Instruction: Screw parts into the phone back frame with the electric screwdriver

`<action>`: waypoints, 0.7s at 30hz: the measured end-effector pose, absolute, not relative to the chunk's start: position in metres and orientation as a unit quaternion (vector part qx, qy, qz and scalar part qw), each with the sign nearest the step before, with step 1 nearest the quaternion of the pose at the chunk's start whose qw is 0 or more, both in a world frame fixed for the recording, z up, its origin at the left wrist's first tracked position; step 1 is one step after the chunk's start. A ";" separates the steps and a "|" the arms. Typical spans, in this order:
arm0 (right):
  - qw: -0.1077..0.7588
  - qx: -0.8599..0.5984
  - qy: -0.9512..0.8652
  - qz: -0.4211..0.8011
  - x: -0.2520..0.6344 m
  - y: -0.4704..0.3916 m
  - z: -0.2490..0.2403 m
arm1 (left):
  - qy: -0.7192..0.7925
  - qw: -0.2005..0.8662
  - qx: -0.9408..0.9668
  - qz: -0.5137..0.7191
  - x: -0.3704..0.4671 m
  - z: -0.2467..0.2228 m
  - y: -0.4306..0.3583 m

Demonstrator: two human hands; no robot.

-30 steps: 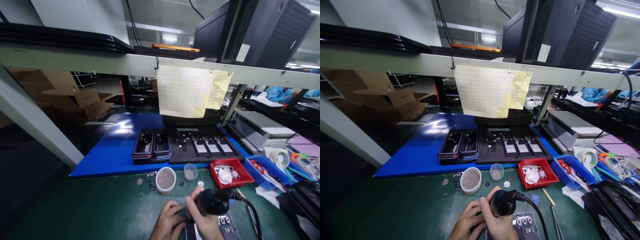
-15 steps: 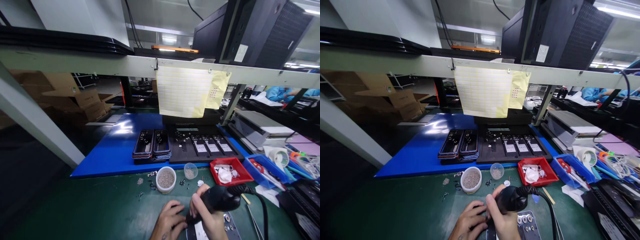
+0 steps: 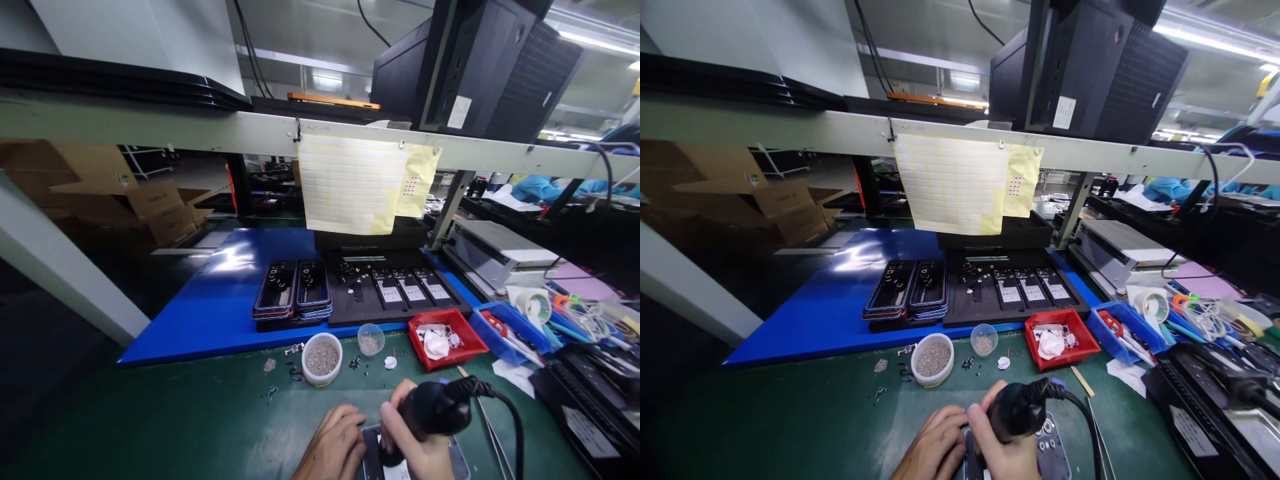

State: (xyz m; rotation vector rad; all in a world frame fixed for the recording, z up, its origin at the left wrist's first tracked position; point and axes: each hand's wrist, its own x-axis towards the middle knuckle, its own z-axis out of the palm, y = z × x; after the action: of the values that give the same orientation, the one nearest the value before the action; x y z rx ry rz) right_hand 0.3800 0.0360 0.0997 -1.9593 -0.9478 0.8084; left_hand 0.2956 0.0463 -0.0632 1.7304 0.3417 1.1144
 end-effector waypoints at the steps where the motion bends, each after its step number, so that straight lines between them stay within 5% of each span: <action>1: 0.397 -0.776 -0.374 0.318 0.380 0.037 0.099 | 0.135 0.504 0.714 0.467 0.296 -0.064 0.046; 21: 0.316 -0.824 -0.420 0.211 0.380 0.024 0.085 | 0.084 0.578 0.698 0.414 0.295 -0.064 0.048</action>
State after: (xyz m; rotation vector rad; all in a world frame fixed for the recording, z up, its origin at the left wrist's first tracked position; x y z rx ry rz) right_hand 0.3801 0.0237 0.0847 -2.1702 -1.1048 0.5555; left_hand 0.2950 0.0476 -0.0639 1.6323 0.1961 0.9684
